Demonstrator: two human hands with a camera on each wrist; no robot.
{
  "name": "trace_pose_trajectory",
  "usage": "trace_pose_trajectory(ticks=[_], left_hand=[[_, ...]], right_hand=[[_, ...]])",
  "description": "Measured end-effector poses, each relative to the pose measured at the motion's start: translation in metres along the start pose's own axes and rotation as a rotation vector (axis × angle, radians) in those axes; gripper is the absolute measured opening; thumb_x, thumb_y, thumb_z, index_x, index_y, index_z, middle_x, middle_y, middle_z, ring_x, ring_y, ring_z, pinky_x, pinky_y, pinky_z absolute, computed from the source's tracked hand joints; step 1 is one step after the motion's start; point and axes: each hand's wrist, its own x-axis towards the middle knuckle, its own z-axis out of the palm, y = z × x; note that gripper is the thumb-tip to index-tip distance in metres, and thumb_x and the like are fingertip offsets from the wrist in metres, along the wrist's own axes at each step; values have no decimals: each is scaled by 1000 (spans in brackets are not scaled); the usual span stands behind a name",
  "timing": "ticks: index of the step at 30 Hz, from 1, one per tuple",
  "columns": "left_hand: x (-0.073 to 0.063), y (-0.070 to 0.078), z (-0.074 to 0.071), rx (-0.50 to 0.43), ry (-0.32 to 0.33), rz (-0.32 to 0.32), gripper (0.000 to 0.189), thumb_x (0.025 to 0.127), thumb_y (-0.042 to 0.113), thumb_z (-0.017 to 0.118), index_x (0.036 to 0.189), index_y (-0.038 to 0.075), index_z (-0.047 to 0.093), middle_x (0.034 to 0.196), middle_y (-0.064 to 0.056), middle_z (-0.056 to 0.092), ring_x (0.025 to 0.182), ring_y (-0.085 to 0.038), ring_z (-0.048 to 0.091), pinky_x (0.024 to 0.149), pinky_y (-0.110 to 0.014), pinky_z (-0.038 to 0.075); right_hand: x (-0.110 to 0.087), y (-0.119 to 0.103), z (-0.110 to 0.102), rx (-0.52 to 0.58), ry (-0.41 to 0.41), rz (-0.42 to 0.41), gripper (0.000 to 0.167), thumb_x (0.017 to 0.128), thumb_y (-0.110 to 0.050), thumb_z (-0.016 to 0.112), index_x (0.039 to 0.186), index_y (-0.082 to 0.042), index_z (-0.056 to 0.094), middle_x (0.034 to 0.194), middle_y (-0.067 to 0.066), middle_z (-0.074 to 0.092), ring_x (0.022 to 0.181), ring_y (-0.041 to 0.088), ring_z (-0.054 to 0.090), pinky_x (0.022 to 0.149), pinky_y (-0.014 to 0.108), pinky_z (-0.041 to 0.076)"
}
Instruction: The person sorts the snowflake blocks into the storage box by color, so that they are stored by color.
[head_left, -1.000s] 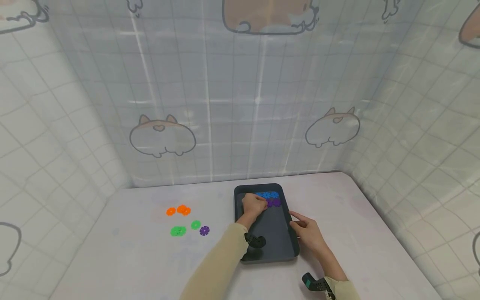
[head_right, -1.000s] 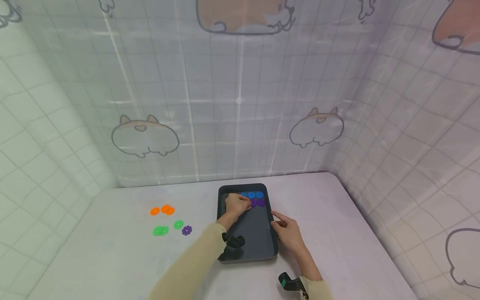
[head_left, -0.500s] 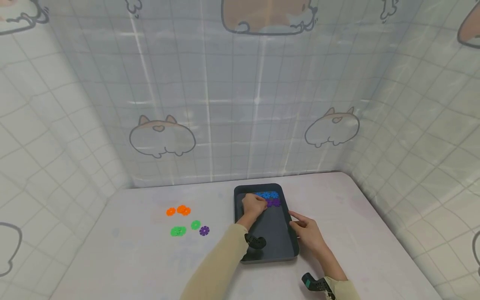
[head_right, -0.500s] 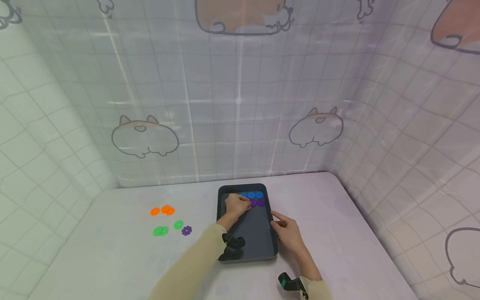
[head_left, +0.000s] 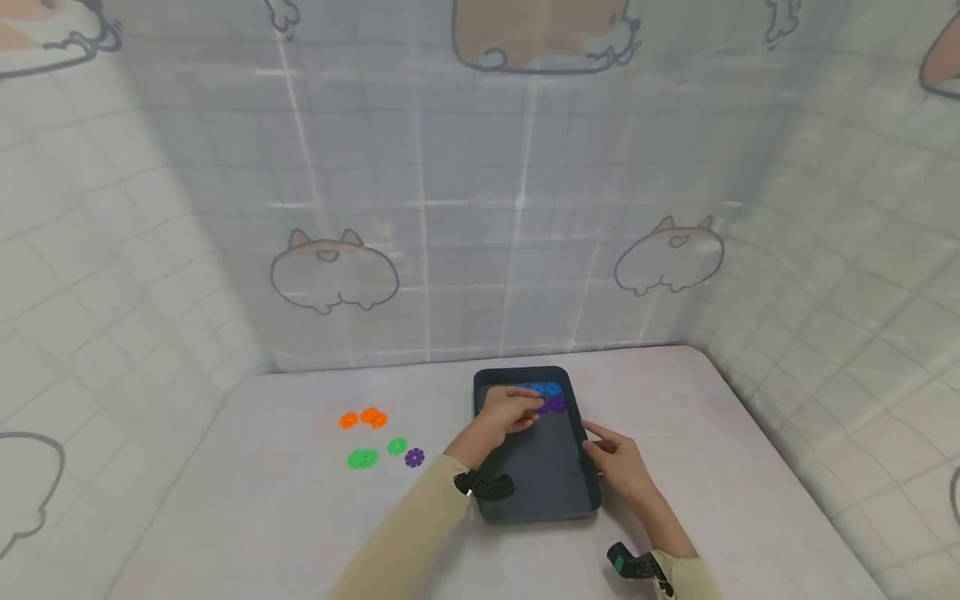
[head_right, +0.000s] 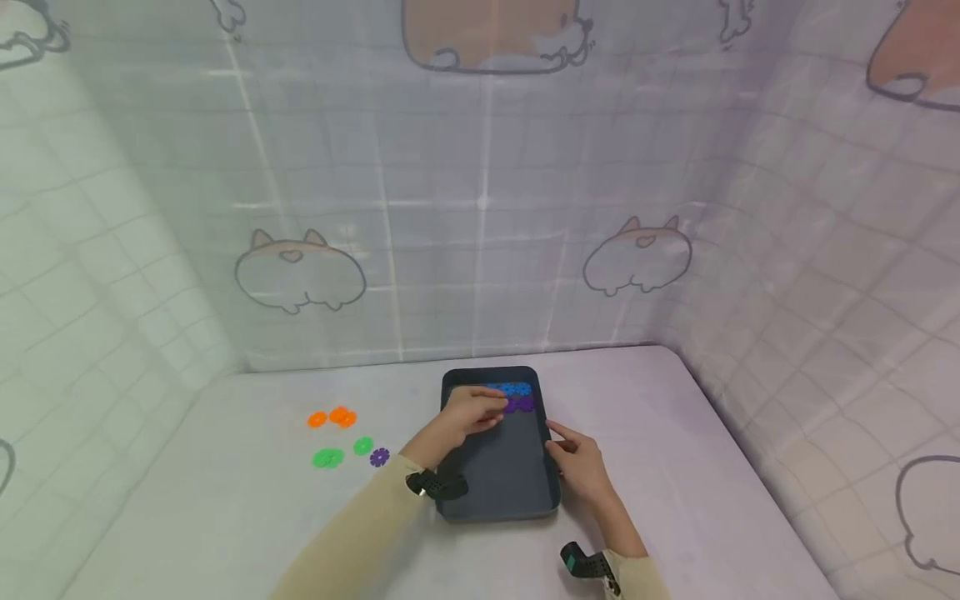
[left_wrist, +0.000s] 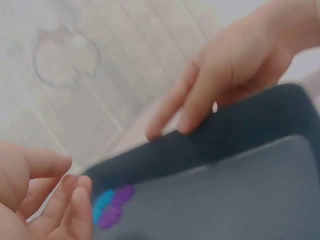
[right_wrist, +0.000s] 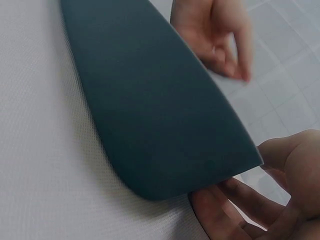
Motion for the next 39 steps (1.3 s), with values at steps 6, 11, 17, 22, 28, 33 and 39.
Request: trace_pose_trajectory(ticks=[6,11,17,22,28,33,39], left_hand=[[-22,15,-34,142,-110,56,32,85,17,76,112,1,71,104,-20,69,70,-12,67,67,-29,57],[-28,5,-81,214,-41,99,31,86,18,75,112,1,71,98,-15,70,72,-14,65,68,-32,54],[-37,-7,-133,332,142,122,28,88,19,73,110,3,72,97,-5,70,85,-20,64,82,-41,53],[-46,-15,-165,403,202,135,26,89,18,71,110,2,72,104,-5,69,94,-22,62,86,-41,52],[-48,-29,-184,562,246,174,19,85,15,75,102,6,75,89,-2,67,83,-20,59,69,-32,51],[-55,-39,-191,667,222,182,21,81,15,79,100,7,76,72,-2,58,64,-18,50,56,-28,41],[-61,-51,-199,767,185,221,24,79,20,82,100,11,76,56,1,43,51,-12,35,48,-24,28]], right_hand=[[1,0,0,10,-5,0,43,96,-14,62,138,-12,56,112,19,66,80,23,64,67,33,54],[1,-1,1,19,-9,19,44,96,-15,62,139,-13,55,114,20,66,82,23,65,68,34,56],[0,-4,0,16,0,33,44,97,-16,62,140,-15,55,116,21,64,84,23,66,67,33,55],[0,-3,-1,18,-6,35,44,97,-16,61,141,-14,54,117,21,64,84,23,66,67,34,56],[0,-4,-4,-6,-10,36,44,97,-17,61,141,-15,53,117,21,64,85,23,65,68,34,55],[0,-3,-3,-6,-19,49,45,97,-18,62,141,-16,54,117,20,64,85,23,65,67,34,55],[-1,-7,1,-7,-26,47,45,97,-19,61,141,-15,53,117,20,63,84,23,64,66,32,54]])
